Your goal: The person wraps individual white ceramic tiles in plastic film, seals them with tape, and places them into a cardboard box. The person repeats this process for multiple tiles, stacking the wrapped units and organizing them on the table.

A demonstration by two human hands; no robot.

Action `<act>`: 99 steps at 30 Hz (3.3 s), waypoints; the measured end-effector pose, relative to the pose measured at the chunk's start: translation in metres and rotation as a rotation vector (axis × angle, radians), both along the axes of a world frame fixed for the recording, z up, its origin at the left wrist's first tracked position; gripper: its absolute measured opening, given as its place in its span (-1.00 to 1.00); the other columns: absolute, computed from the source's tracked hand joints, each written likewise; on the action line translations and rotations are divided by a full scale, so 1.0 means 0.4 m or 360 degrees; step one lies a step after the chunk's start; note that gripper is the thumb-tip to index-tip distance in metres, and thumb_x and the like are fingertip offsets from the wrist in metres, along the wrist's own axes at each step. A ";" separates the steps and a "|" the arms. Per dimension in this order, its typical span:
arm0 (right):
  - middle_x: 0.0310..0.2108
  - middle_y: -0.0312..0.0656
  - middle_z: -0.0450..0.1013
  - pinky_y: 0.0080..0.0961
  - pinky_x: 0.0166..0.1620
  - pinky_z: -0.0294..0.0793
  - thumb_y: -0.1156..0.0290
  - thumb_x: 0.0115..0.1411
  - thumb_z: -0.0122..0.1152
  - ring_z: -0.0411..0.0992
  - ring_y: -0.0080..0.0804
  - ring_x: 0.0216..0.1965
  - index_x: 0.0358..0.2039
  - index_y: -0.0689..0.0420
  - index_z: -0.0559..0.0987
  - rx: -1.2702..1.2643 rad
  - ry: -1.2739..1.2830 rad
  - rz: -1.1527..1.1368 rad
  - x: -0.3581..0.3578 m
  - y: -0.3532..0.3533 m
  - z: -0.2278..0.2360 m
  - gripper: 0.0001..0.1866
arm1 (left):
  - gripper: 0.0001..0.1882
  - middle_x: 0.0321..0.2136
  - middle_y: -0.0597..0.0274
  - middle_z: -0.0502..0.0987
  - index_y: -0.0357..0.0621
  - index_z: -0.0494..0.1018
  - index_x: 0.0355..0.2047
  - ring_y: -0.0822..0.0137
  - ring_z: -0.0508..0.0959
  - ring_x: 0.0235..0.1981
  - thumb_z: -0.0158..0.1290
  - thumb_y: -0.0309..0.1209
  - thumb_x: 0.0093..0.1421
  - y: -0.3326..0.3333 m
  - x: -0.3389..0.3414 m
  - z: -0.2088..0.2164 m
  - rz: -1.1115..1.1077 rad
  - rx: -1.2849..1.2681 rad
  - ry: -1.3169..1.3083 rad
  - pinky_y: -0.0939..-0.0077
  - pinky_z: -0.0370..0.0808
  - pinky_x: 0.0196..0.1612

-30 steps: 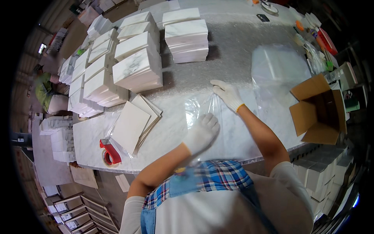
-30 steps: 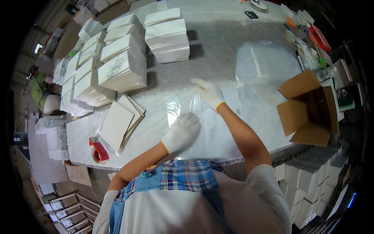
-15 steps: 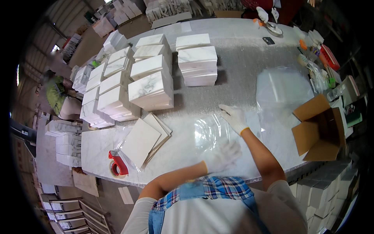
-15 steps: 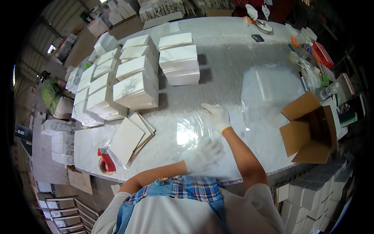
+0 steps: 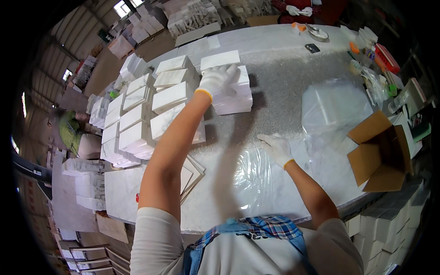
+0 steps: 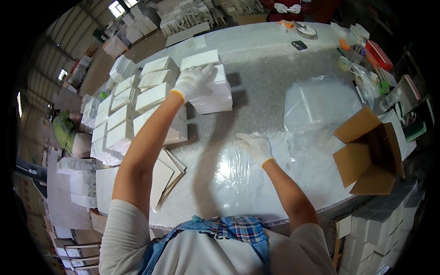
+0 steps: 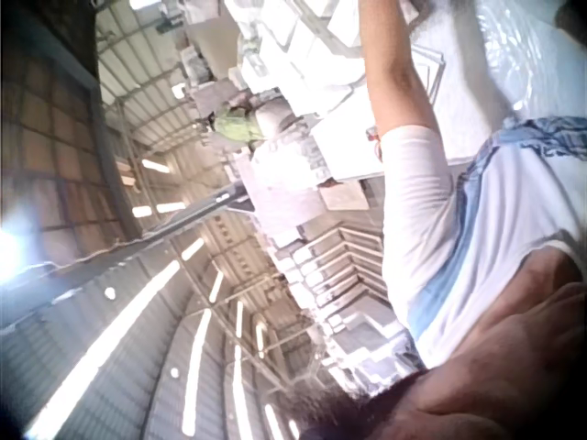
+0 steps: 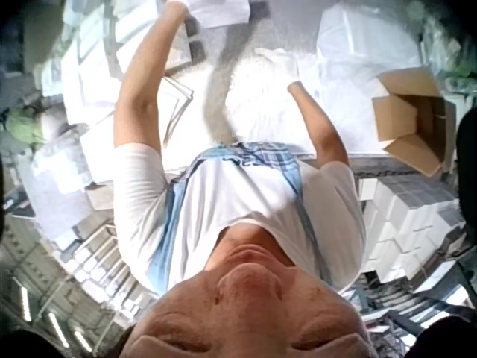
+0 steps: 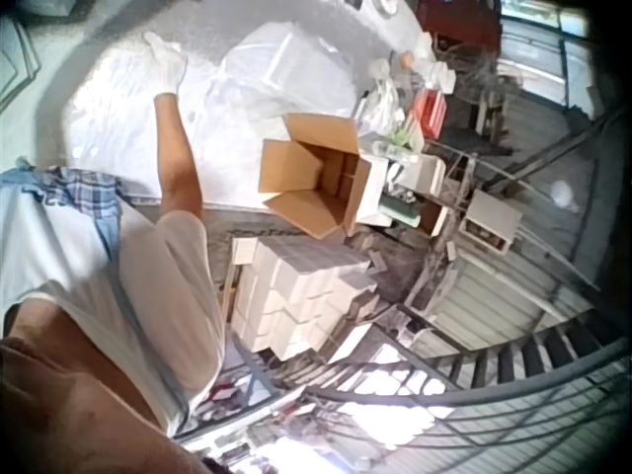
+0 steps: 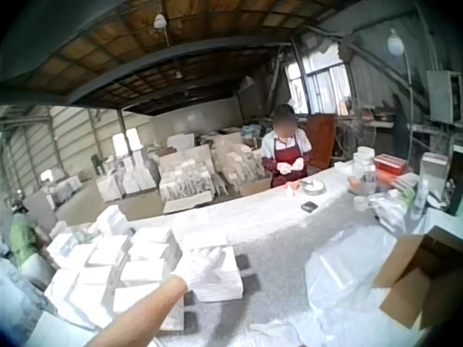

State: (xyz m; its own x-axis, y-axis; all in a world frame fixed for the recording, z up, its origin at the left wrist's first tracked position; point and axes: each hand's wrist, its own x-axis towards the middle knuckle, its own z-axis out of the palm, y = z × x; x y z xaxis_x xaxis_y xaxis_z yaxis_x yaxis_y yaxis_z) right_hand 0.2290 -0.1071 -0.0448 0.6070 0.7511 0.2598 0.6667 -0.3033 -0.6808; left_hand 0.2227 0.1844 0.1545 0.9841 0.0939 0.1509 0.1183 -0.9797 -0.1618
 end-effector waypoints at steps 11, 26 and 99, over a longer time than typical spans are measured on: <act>-0.30 -0.08 0.62 -0.19 -0.03 0.51 0.22 0.26 0.23 0.55 -0.11 -0.16 0.03 -0.08 0.70 -0.0010 0.0033 -0.0001 0.003 -0.011 -0.011 -0.65 | -0.18 -0.02 -0.15 0.56 0.00 0.34 0.21 -0.19 0.53 0.06 0.33 -0.19 -0.11 0.014 0.060 0.036 0.0001 -0.0155 0.0267 0.06 0.48 0.11; -0.24 -0.11 0.63 -0.22 -0.03 0.50 0.21 0.28 0.20 0.52 -0.12 -0.11 0.04 -0.06 0.69 -0.0183 0.0141 -0.0021 0.004 -0.006 0.011 -0.65 | -0.10 -0.12 -0.14 0.54 -0.22 0.30 0.25 -0.07 0.56 -0.02 0.32 0.00 -0.02 -0.328 -0.317 -0.117 -0.0281 -0.0361 0.0622 0.08 0.45 0.08; -0.39 -0.35 0.57 -0.24 -0.17 0.50 0.34 0.10 0.26 0.55 -0.26 -0.28 -0.27 -0.10 0.68 0.0065 -0.0716 0.0325 -0.166 -0.110 0.077 -0.84 | -0.85 -0.33 0.21 0.62 -0.10 0.59 -0.36 0.09 0.56 -0.10 0.23 -0.45 -0.01 -0.352 -0.540 -0.396 -0.0206 -0.0901 -0.0678 0.15 0.46 0.01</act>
State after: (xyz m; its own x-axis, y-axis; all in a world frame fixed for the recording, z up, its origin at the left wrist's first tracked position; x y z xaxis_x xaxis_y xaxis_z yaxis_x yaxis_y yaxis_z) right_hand 0.1624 -0.1511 -0.0139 0.2694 0.8267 0.4940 0.9403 -0.1151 -0.3202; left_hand 0.0065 0.0437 -0.0038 0.8592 0.1577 0.4868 -0.0648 -0.9101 0.4092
